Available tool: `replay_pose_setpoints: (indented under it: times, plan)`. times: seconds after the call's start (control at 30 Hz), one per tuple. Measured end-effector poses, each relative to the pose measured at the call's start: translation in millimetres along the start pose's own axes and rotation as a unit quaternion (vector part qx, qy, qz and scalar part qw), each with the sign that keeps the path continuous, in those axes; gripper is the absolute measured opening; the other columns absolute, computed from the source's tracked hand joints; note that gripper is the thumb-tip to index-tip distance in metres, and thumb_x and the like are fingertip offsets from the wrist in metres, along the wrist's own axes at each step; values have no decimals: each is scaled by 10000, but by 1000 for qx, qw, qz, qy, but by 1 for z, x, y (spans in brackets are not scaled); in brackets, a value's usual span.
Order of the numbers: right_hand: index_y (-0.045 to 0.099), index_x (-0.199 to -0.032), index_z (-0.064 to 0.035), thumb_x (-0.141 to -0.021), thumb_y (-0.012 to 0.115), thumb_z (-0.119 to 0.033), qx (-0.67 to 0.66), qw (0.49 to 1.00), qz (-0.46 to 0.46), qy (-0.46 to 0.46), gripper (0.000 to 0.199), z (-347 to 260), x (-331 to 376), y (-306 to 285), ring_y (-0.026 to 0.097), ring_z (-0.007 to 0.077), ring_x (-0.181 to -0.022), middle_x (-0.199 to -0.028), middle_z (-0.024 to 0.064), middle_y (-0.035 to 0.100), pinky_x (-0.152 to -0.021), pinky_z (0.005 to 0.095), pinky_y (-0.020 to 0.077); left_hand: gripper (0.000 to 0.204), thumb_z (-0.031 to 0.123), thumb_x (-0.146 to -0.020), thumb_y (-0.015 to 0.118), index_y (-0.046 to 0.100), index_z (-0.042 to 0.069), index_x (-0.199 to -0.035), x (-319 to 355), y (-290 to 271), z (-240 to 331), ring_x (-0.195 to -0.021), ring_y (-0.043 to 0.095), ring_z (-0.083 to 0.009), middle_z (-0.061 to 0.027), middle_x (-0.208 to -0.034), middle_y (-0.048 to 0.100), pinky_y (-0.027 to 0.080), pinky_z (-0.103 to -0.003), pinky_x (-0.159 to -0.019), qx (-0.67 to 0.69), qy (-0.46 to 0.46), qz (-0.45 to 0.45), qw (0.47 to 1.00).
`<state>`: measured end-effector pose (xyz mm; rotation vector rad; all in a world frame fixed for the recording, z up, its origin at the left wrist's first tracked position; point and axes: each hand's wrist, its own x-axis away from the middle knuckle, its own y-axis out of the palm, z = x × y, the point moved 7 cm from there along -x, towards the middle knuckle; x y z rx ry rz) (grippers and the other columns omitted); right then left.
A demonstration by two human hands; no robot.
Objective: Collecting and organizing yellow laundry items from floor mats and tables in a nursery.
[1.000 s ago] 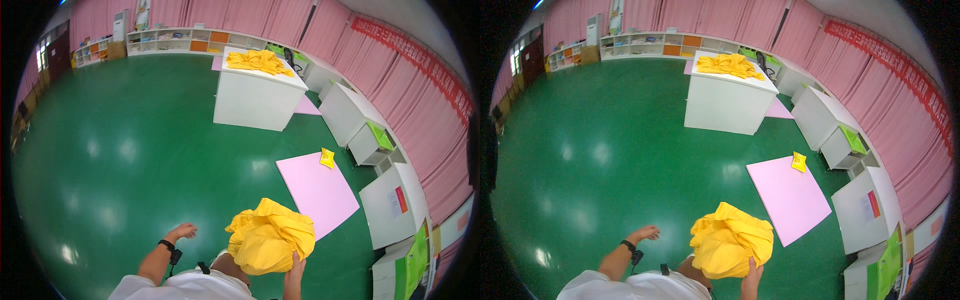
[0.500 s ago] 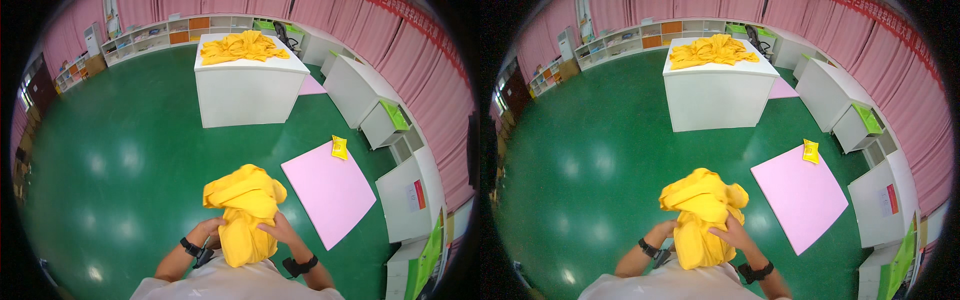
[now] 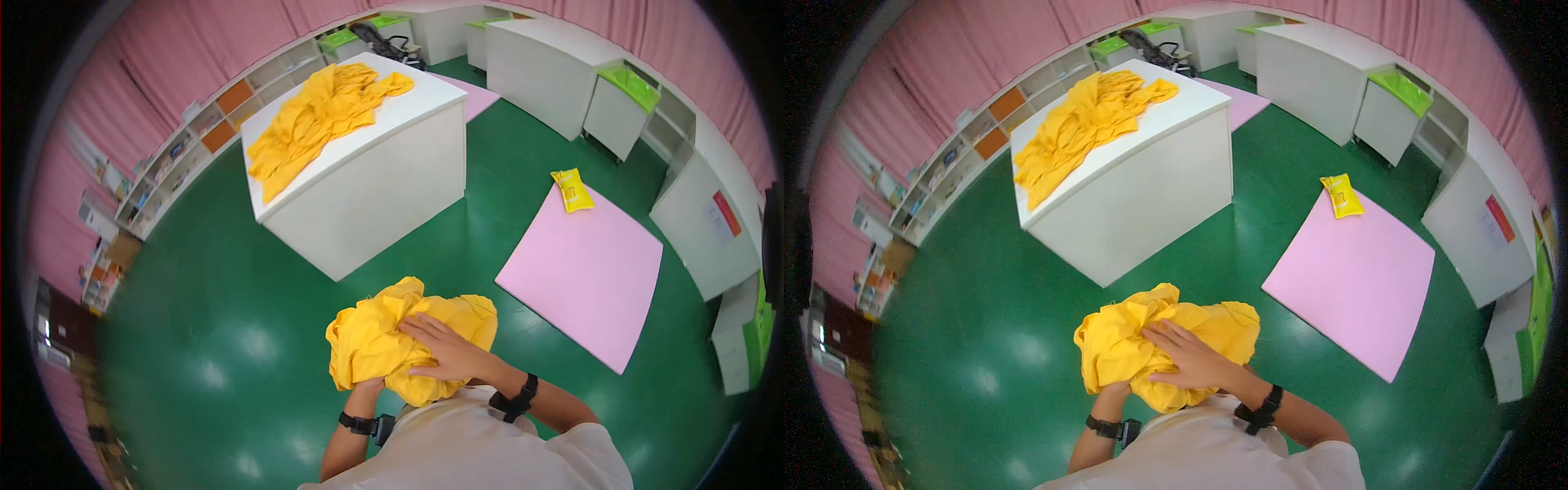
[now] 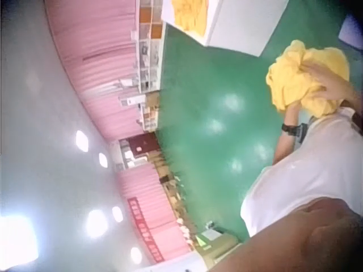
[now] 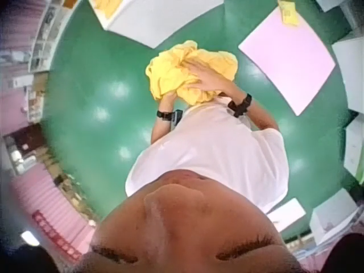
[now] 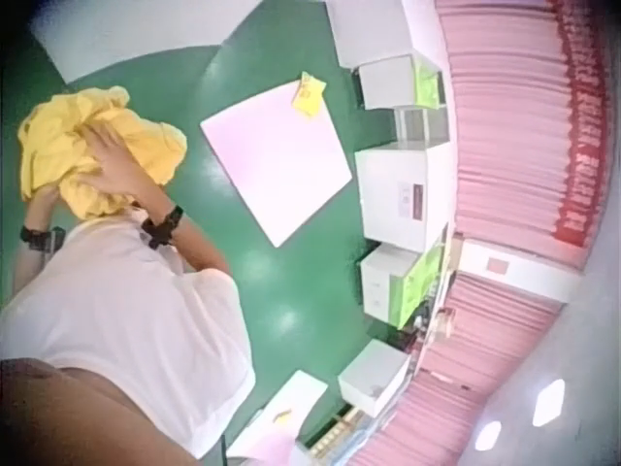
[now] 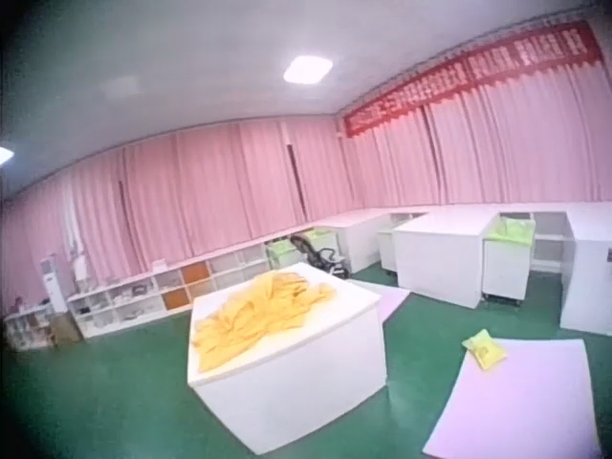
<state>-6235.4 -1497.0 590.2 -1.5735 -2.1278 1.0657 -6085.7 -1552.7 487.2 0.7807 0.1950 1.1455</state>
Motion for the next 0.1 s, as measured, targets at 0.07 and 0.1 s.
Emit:
replay_pose_setpoints:
  times: [0.07,0.1]
  plan:
    - [316,-1392,9,-820,635,-466,-3,998,57,37,809,44,-18,-25,261,369,-1355,-1423,221,332,-1097,429,259,634,224,-869,658,332,104,-1400,-60,10,19,-1242,446,-239,-91,-1396,420,411,-398,-1015,-70,34,-31,997]
    - [304,-1402,2,-821,640,-449,-19,995,74,66,809,71,-25,-34,257,364,-1358,-1440,214,308,-1101,430,252,634,224,-869,658,332,104,-1400,-91,10,25,-1242,446,-239,-91,-1396,420,411,-398,-1015,-80,23,-39,996]
